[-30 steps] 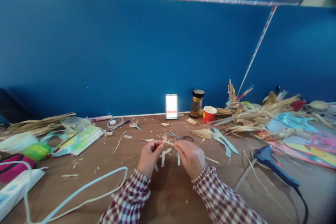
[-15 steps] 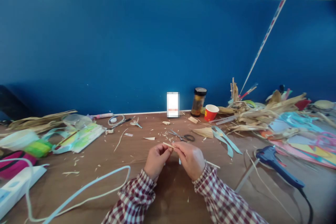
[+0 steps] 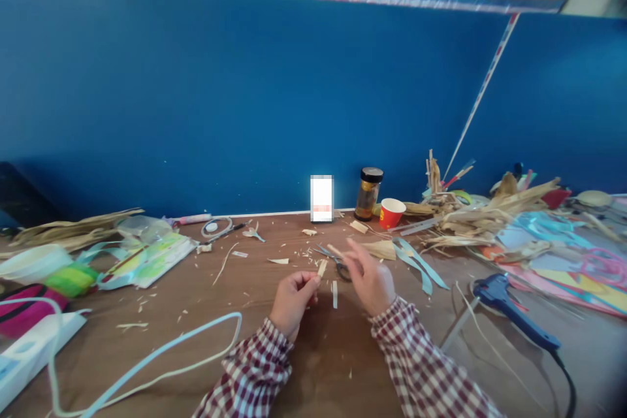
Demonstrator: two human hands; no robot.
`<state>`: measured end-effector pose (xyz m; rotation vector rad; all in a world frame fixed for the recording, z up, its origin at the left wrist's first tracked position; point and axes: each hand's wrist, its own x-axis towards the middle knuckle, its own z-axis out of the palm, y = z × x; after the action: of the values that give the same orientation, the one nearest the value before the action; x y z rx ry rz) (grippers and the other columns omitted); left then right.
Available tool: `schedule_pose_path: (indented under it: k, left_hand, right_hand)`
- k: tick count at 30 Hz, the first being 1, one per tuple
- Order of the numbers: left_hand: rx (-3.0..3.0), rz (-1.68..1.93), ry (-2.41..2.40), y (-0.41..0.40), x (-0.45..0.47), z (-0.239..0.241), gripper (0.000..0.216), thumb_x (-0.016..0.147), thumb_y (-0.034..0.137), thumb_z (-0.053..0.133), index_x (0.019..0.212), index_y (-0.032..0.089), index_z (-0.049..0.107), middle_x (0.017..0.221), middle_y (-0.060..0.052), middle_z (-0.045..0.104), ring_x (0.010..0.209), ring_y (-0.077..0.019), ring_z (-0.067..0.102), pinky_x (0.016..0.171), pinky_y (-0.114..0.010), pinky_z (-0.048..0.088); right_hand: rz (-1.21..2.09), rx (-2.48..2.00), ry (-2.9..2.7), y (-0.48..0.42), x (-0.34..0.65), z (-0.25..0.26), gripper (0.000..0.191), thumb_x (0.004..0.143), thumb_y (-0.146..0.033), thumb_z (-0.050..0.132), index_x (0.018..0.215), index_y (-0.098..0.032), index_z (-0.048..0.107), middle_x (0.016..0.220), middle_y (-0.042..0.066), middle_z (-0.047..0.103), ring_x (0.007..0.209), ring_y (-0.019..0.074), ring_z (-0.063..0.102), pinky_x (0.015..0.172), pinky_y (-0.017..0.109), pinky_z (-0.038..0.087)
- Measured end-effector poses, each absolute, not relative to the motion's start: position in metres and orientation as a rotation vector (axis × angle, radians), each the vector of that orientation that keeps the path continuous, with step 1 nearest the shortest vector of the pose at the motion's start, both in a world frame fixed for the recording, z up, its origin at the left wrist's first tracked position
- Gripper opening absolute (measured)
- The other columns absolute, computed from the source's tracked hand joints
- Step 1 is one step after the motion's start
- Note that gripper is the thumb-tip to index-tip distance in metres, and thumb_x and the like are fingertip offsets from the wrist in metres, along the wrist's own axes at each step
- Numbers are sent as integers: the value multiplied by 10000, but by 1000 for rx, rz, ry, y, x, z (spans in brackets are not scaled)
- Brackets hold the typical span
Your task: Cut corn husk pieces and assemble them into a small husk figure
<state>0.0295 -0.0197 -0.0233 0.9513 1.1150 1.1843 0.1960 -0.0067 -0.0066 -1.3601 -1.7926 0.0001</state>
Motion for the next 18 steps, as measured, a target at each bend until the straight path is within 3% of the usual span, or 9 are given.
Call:
schedule_pose_path:
  k: [2,10,18]
  left_hand:
    - [989,1188,1108,-18,28,-25,328,587,425,674,685,125,584,480,53,476,412,-54,405,422,-177,318]
    - [1381,1196,1172,-22,30,-22,238,683,367,594,673,129,602,498,26,499,454,-75,401,448,-188,313]
    - [1214,1150,1102,-24,31,-21,257,622,379,650,642,134,572,489,43,487,433,-64,405,434,-183,317]
  right_hand:
    - [135,-1267,-1840,-13,184,-6,416,854,-294,424,1252,-176,391,976,57,654,802,142,625,724,242,481]
    - [298,-1255,-1960,-24,166,-7,435,839,-245,447,1265,-232,362,928,10,675,830,143,629,727,251,486]
    - [-75,-1539,-1861,-7,194,-7,386,857,-273,405,1239,-223,425,803,30,691,623,153,632,574,236,463]
